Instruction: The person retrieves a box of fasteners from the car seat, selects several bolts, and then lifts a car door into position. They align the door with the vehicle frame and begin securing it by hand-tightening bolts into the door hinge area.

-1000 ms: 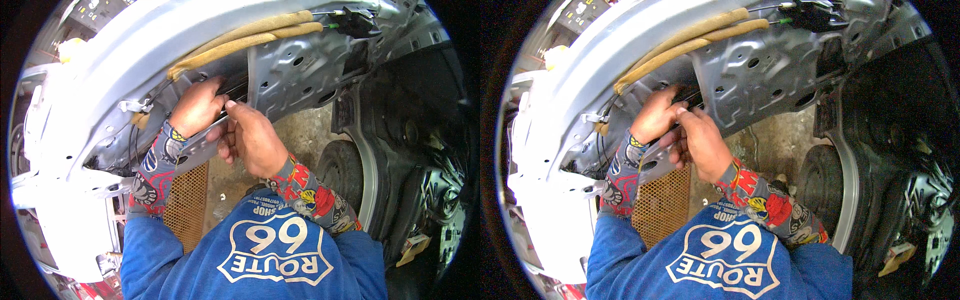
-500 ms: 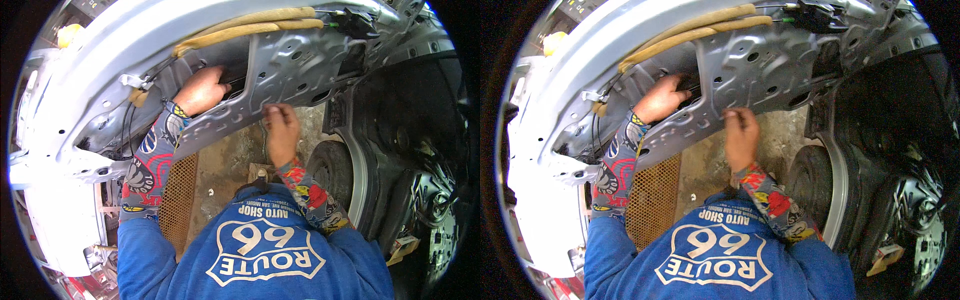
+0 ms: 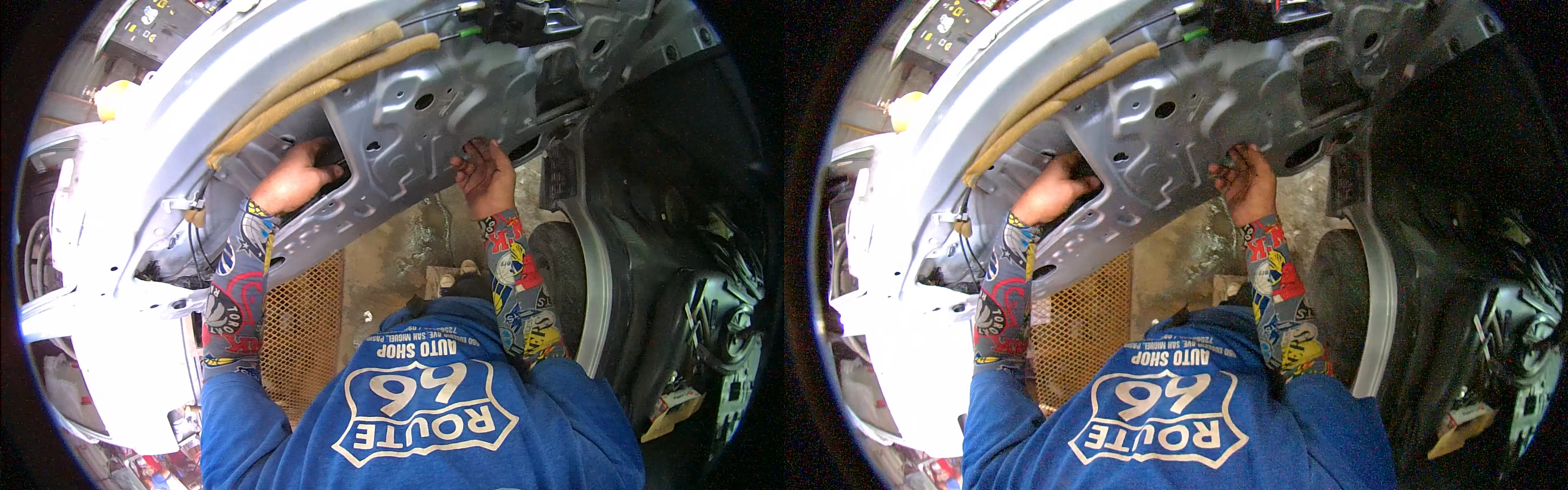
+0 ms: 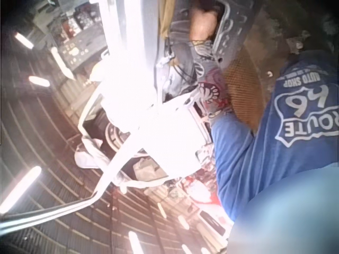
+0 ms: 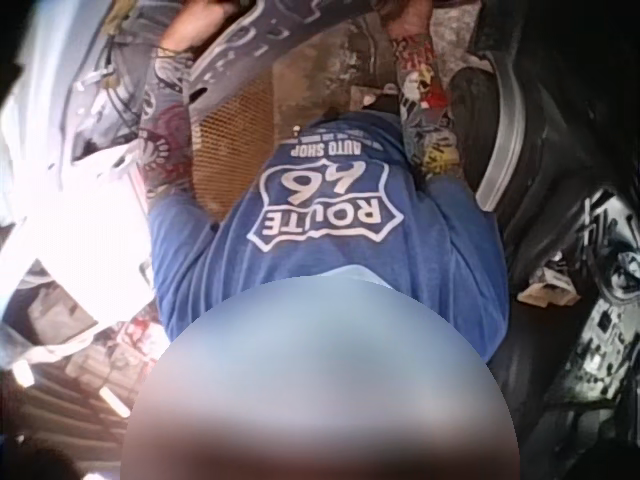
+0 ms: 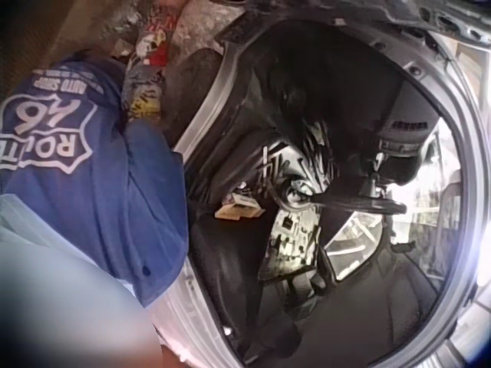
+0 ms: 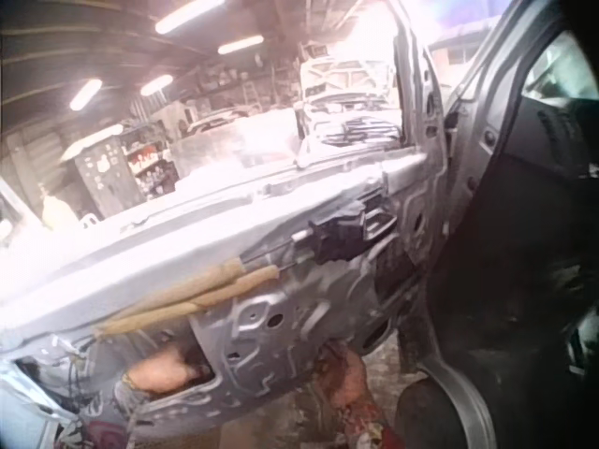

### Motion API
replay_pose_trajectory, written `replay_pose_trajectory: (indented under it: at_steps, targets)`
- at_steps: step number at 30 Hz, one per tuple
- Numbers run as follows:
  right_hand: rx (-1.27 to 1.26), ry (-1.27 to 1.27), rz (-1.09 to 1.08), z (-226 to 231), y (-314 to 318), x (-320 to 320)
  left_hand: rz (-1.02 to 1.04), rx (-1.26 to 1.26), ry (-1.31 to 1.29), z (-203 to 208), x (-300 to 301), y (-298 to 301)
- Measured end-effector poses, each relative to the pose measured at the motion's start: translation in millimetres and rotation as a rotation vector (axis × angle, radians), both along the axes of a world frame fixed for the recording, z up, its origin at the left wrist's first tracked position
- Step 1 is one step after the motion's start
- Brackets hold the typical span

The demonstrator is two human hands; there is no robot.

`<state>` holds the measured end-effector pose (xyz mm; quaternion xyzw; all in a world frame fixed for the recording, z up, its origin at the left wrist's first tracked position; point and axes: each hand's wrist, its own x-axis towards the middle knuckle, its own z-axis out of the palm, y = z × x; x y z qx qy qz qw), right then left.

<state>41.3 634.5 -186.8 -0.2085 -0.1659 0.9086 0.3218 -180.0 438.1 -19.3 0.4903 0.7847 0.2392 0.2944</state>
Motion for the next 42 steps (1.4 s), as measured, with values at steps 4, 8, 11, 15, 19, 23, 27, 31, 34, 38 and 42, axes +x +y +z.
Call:
replay_pose_trajectory:
  at_steps: [4,8,11,15,19,23,27,31,34,38,42]
  targets:
    - [-0.177,0.206,0.060,-10.4,8.3,-7.7,0.054,-0.064,-0.140,16.2,12.0,7.7]
    - [-0.232,0.365,0.195,-19.9,19.3,-16.1,0.097,-0.141,-0.101,28.3,18.8,13.9]
    - [-0.176,0.332,0.196,-23.1,24.8,-21.1,0.071,-0.163,-0.025,33.1,17.3,21.9]
    - [-0.206,0.398,0.286,-27.9,27.4,-22.9,-0.060,-0.153,0.120,30.4,16.1,24.5]
    - [-0.194,0.545,0.361,-30.4,32.1,-21.6,-0.197,-0.102,0.360,21.4,17.9,31.1]
    - [-0.188,0.516,0.325,-28.3,31.6,-21.3,-0.069,-0.105,0.298,21.9,20.7,31.8]
    - [-0.198,0.480,0.326,-26.2,29.3,-22.0,0.054,-0.032,0.182,27.7,24.3,23.5]
    - [-0.213,0.444,0.322,-28.0,33.9,-21.5,0.045,0.100,0.256,27.6,27.4,20.3]
    - [-0.279,0.558,0.404,-30.0,40.1,-20.5,-0.008,0.135,0.330,29.0,26.3,24.4]
    - [-0.358,0.676,0.500,-32.1,42.2,-20.9,0.021,-0.095,0.263,32.8,22.0,30.5]
    - [-0.294,0.669,0.440,-34.6,39.0,-22.9,0.020,-0.110,0.298,26.6,20.1,29.4]
